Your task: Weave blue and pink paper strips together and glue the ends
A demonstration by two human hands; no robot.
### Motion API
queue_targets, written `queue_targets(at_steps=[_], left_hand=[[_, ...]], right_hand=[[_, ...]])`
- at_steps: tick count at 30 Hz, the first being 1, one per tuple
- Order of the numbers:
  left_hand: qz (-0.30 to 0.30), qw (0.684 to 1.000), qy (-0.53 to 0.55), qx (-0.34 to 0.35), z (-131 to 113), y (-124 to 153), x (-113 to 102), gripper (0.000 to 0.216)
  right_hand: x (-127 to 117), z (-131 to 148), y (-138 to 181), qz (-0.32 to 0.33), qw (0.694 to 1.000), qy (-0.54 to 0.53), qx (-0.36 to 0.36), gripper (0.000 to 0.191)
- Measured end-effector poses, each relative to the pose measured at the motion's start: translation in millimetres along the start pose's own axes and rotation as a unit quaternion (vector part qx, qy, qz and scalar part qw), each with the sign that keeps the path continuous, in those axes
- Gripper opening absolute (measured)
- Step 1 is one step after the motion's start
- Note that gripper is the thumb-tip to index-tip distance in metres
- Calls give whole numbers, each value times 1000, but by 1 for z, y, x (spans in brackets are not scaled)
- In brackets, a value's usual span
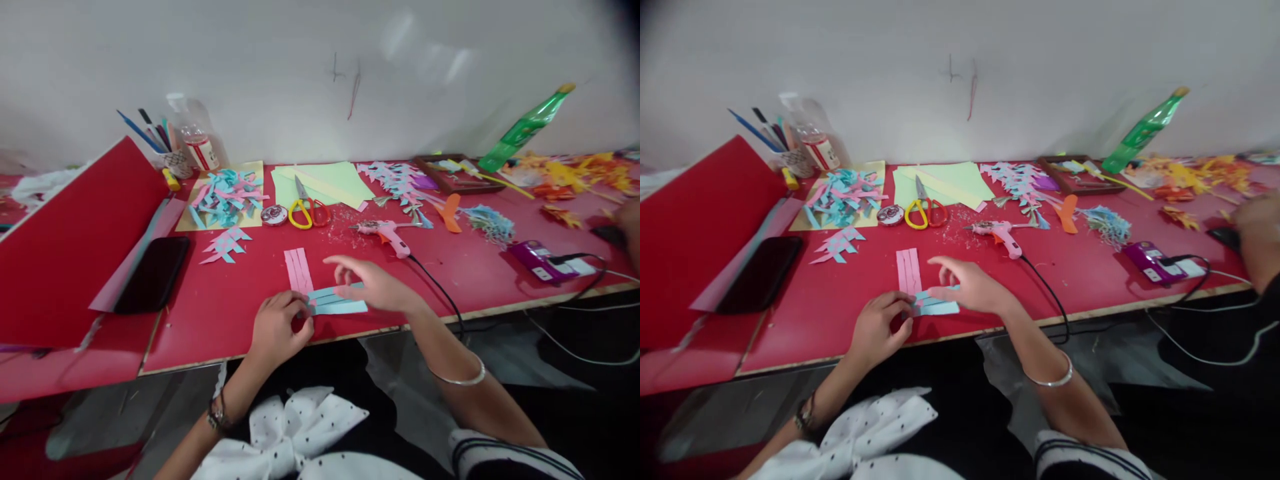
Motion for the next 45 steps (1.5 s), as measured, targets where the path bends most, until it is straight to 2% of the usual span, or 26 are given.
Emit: queue_targets(at_steps=[2,4,11,17,21,27,40,42,45], left_hand=[[-3,1000,-3,1,1,1,1,10],[-6,1000,-9,0,3,2,4,11],[-10,1000,-19,-4,7,1,7,11],[-9,1000,-17,-5,8,1,7,10],[-10,1000,-19,-5,8,0,7,10],[-7,1000,-28,-1,8,0,8,10],[-12,999,-41,7,7,-1,8,10],[-14,999,-39,8,8,-1,8,10],[-14,999,-36,9,8,0,8,9]], right_hand=[[8,8,4,30,998,-64,3,47],[3,6,11,20,996,-87,17,44],[-12,-19,34,-20,995,-24,91,29],[-8,-26,41,3,994,-13,106,26],[-7,-31,45,-50,994,5,100,24],[6,-40,53,-95,981,125,111,18],[15,-46,63,-204,953,210,75,17],[13,-43,64,-223,944,235,65,19],[10,-27,69,-281,911,299,51,19]])
Point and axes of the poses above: each hand's wrist, its own y-axis away from the middle knuckle, its own x-axis out of the palm, z = x × y, the point moved 7 cm from there along -y, towards the middle knuckle, and after that the axes turned 1 degree about -y, right-handed, at the moved point
